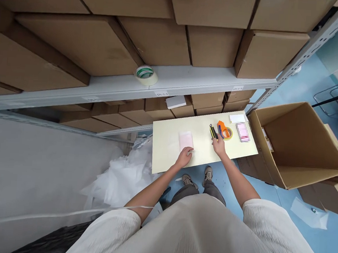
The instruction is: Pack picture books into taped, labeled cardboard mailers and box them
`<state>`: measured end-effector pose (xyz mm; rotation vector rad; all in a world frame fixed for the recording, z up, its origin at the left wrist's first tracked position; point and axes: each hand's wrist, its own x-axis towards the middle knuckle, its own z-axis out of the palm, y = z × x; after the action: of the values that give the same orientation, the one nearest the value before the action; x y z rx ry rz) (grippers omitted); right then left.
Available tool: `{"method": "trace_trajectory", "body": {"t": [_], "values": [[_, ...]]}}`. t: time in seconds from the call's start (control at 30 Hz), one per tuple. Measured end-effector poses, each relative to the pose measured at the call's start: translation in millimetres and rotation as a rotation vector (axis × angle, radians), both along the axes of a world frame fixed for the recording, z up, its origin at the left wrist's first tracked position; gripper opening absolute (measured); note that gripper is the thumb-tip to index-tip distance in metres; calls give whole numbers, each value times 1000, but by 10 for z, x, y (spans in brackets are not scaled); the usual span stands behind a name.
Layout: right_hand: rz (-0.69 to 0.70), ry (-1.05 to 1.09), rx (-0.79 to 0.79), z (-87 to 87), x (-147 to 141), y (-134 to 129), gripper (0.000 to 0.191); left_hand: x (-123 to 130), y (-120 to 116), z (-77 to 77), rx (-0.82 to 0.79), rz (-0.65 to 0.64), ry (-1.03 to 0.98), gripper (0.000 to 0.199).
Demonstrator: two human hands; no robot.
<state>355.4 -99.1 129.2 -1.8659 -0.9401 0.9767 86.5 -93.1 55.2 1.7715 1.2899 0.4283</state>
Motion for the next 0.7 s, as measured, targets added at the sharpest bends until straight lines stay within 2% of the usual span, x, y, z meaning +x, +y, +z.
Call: {"method": "trace_trajectory", "body": {"t": [0.13, 0.23, 0.37, 0.47, 0.53, 0.7], "values": [[205, 53, -9, -51, -546, 15, 48, -382, -34, -49, 4, 52, 18, 40], [286, 20, -65, -87, -892, 16, 43, -698, -77, -90, -4, 107, 31, 39], [309, -108, -123, -131, -1290, 56, 35, -1092, -151, -150, -15, 180, 31, 39], [298, -192, -170, -180, -1582, 121, 39, -1340, -178, -191, -32, 231, 33, 38], [304, -238, -198, -224, -1778, 183, 39, -1482, -165, -213, -44, 264, 45, 37], [388, -337, -278, -347, -2212, 393, 26, -1754, -83, -264, -77, 298, 73, 38]]}}
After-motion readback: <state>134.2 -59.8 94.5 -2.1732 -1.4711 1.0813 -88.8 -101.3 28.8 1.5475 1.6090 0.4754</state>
